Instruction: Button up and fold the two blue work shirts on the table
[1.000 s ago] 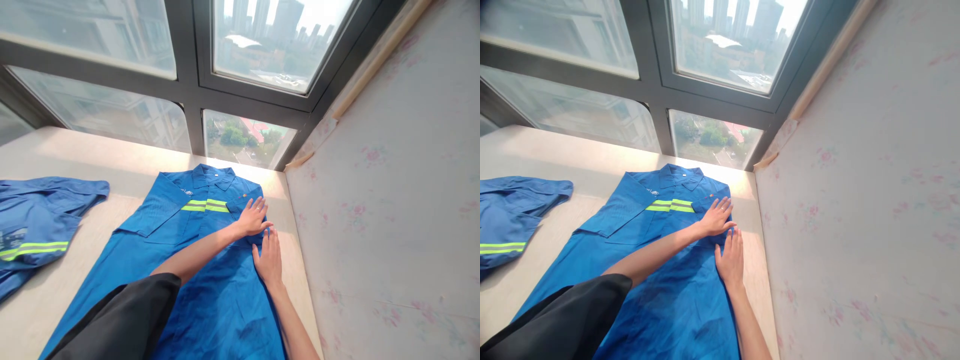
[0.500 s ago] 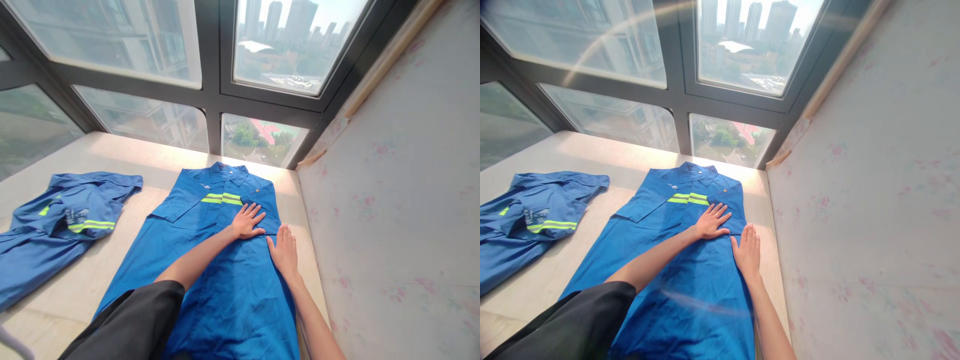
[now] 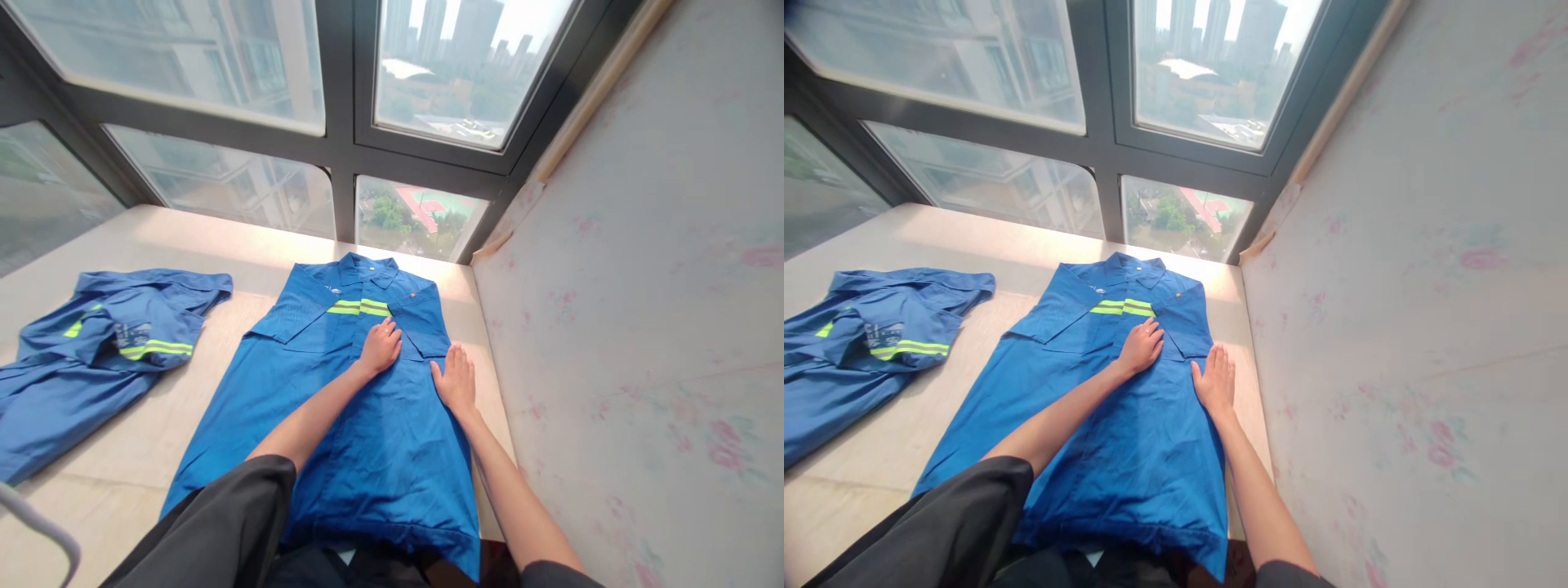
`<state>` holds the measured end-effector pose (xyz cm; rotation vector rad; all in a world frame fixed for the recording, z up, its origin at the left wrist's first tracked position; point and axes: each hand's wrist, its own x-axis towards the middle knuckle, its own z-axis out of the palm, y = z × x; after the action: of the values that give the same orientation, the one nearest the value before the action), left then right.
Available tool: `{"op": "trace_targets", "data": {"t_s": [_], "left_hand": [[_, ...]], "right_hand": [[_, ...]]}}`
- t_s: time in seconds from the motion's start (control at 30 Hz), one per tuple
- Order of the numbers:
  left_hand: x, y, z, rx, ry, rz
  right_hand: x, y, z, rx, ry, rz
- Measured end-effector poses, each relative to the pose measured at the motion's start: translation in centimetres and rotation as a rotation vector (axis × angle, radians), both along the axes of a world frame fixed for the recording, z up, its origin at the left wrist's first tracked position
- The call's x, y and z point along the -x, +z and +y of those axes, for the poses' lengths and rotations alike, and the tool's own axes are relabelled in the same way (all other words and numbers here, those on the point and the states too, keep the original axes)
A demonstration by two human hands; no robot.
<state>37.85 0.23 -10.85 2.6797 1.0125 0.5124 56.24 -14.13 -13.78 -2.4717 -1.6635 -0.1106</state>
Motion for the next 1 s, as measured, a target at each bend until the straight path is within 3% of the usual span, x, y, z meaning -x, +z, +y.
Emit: {"op": "trace_targets", "data": {"t_s": [0.1,0.23,0.37,0.5,0.6,0.7,0.8,0.9,1.0], "left_hand": [[2.1,0.3,-3.2,0.012,0.150,0.038],[6.1,0.2,-7.6,0.033,0.184,0.049],[11.9,0.0,-10.1,0.029,0.251,0.135],[17.7,-0.3,-10.2,-0.002,0.247,0.197],[20.3,-0.4,-9.3,-0.009,0.230,0.221],[21.1,-0.7,-8.5,-0.026,0.208,0.219],[21.1,-1.0,-8.2,-0.041,0.188,0.207],[21.2,-1.2,-7.9,-0.041,0.169,0.199],[21.9,-1.2,-7.1,-0.016,0.122,0.199]], "right_hand": [[0.2,0.3,0.1,0.022,-0.003,-0.029],[0.2,0.9,0.5,0.091,-0.014,-0.090],[0.1,1.7,1.0,0.144,-0.029,-0.127],[1.1,2.8,1.2,0.159,-0.043,-0.157],[4.0,3.9,0.9,0.089,-0.014,-0.190],[8.9,4.5,0.0,-0.008,0.218,-0.166],[13.5,4.1,-1.3,-0.011,0.507,-0.078],[15.9,2.9,-2.3,0.064,0.549,-0.007],[16.0,2.0,-2.4,0.102,0.519,0.031]]}}
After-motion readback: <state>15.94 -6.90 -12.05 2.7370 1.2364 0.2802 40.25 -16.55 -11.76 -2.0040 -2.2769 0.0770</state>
